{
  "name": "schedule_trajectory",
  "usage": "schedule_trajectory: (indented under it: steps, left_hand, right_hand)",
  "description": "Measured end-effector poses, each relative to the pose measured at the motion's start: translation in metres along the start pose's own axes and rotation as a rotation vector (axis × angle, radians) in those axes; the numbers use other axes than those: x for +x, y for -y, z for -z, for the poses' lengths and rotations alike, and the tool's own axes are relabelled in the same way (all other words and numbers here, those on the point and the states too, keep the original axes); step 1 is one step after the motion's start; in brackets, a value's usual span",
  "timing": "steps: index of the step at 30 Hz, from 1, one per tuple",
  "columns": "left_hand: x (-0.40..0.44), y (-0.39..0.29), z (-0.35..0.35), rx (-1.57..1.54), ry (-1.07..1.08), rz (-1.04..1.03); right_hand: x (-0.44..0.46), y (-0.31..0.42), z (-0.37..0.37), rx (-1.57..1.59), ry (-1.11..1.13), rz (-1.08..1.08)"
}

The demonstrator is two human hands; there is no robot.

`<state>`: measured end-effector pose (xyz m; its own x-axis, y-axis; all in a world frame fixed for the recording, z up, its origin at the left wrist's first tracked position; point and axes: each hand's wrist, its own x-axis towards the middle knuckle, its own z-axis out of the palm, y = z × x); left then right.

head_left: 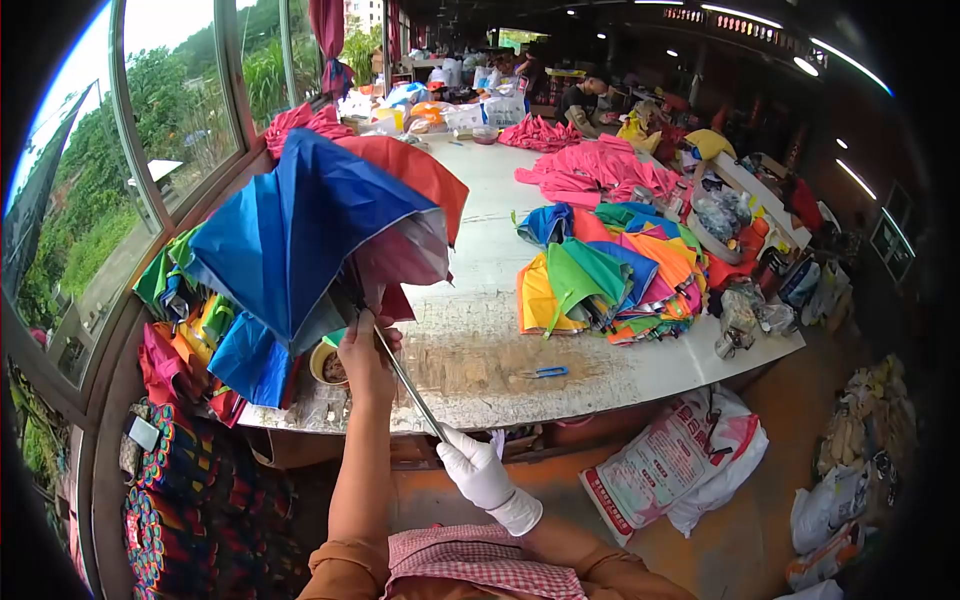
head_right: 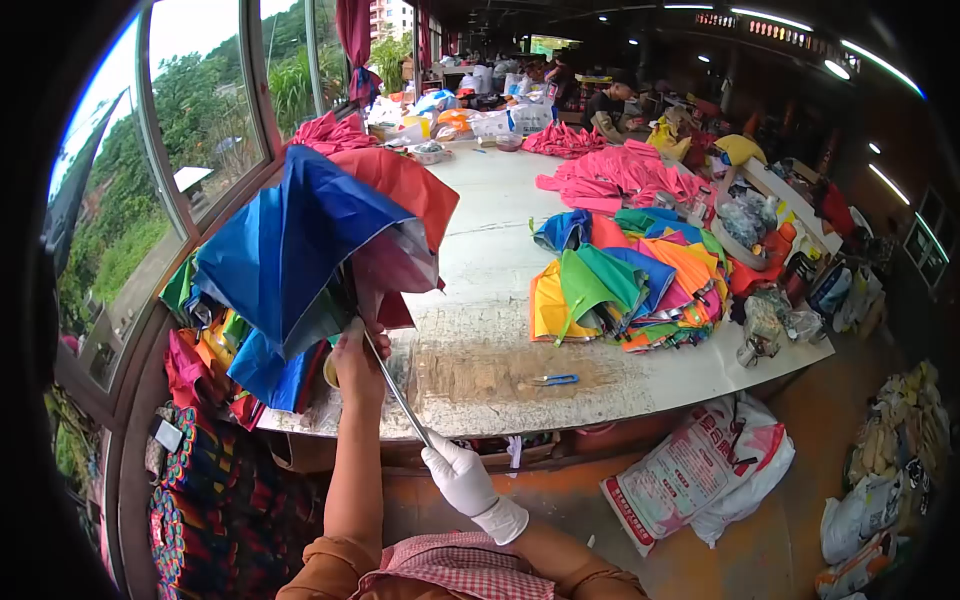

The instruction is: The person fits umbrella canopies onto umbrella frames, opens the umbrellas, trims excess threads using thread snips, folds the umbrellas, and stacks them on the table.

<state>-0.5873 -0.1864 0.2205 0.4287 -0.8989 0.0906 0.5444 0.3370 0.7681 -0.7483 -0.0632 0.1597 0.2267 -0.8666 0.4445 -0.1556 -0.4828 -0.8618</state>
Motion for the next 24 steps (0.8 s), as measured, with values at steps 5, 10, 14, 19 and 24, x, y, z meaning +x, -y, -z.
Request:
schedule_trajectory:
  steps: [5,10,14,19,24]
  left_hand:
    - [-0.002,-0.008,0.000,-0.542,0.096,0.114]
    - [0.034,-0.057,-0.001,-0.492,0.253,-0.016]
    - [0.096,-0.157,0.007,-0.269,0.398,-0.269]
    - [0.149,-0.326,0.056,-0.210,0.278,-0.392]
    - [0.069,-0.326,0.056,0.399,0.242,-0.748]
  right_hand:
    - [-0.002,0.011,0.012,0.216,0.111,-0.188]
    - [-0.001,0.020,0.013,0.525,0.215,-0.203]
    - [0.014,0.061,0.024,0.464,0.320,-0.143]
    - [0.020,0.092,0.036,0.405,0.541,-0.115]
    - [0.011,0.081,0.018,0.535,0.623,-0.028]
